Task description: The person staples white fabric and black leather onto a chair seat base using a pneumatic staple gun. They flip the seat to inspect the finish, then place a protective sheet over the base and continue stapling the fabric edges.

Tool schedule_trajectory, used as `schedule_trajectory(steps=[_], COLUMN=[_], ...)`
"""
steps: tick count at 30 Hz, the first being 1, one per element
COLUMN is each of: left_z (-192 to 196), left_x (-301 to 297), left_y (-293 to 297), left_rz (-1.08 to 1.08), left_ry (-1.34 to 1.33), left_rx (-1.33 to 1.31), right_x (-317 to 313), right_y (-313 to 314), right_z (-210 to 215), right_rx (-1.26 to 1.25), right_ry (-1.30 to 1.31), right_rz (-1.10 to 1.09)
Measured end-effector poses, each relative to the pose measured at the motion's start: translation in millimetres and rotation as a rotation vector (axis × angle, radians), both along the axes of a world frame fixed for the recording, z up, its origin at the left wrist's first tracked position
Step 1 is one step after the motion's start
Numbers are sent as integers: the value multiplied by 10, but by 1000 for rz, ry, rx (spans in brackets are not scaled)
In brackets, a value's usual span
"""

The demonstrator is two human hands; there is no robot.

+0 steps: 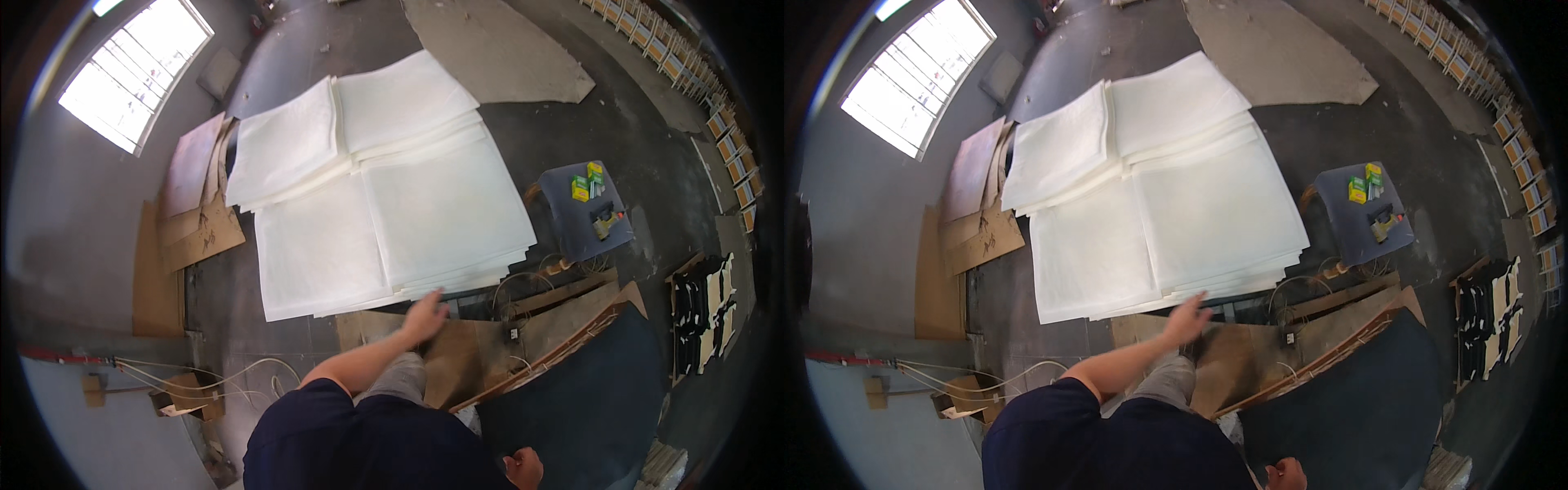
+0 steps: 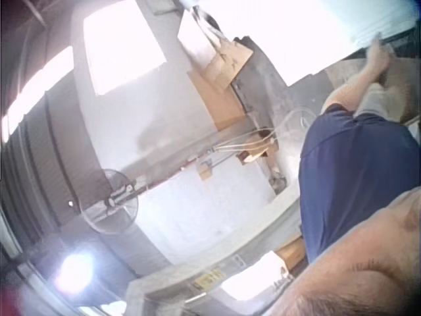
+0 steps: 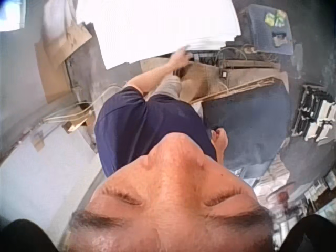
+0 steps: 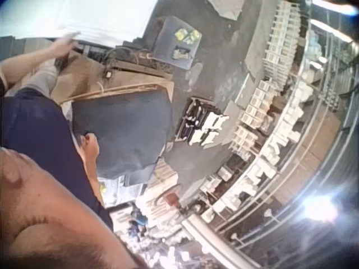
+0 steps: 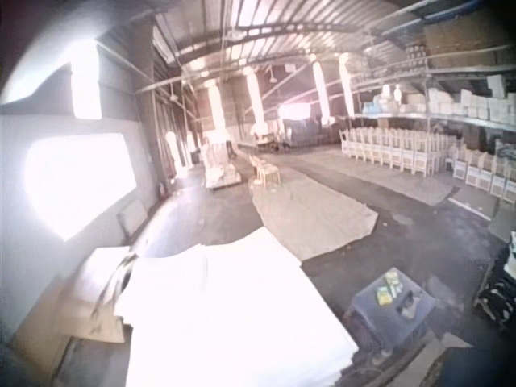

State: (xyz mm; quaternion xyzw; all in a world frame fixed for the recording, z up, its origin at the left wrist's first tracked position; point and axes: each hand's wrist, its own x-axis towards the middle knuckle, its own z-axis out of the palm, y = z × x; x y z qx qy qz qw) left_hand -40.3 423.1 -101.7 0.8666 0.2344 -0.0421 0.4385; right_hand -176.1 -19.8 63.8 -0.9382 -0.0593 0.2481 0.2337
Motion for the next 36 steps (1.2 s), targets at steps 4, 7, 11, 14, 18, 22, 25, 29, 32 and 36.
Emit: schedule_trajectory(steps=[4,7,11,14,18,22,25,29,32,36], left_z=[-382,-554,-1035,-1517,-2098,-1910,-1989,-2201,-2362,-2406], left_x=[65,237,551,833,1206,1856,1836,1445,1508,1735], left_y=[1170,1401,1305,1213,1538,1978,1921,1598,1611,1624], left_rz=[42,-156,-455,-567,-468,-132,-235,-553,-544,-606], left_ry=[228,319,289,226,61,-8,-65,-143,-138,28], left_rx=[118,242,376,566,697,315,468,713,871,907], right_x=[33,62,2,-29,70,-77,-56,37,2,29], right_y=[202,284,364,420,508,560,565,586,569,550], right_z=[125,35,-45,-3,27,-71,-58,3,8,70], right_rx=[-137,-210,-272,-339,-434,-401,-367,-377,-338,-314], right_ry=[31,49,-33,-12,67,63,117,127,149,195], right_rz=[-21,-12,16,2,-39,-117,-174,-141,-225,-233])
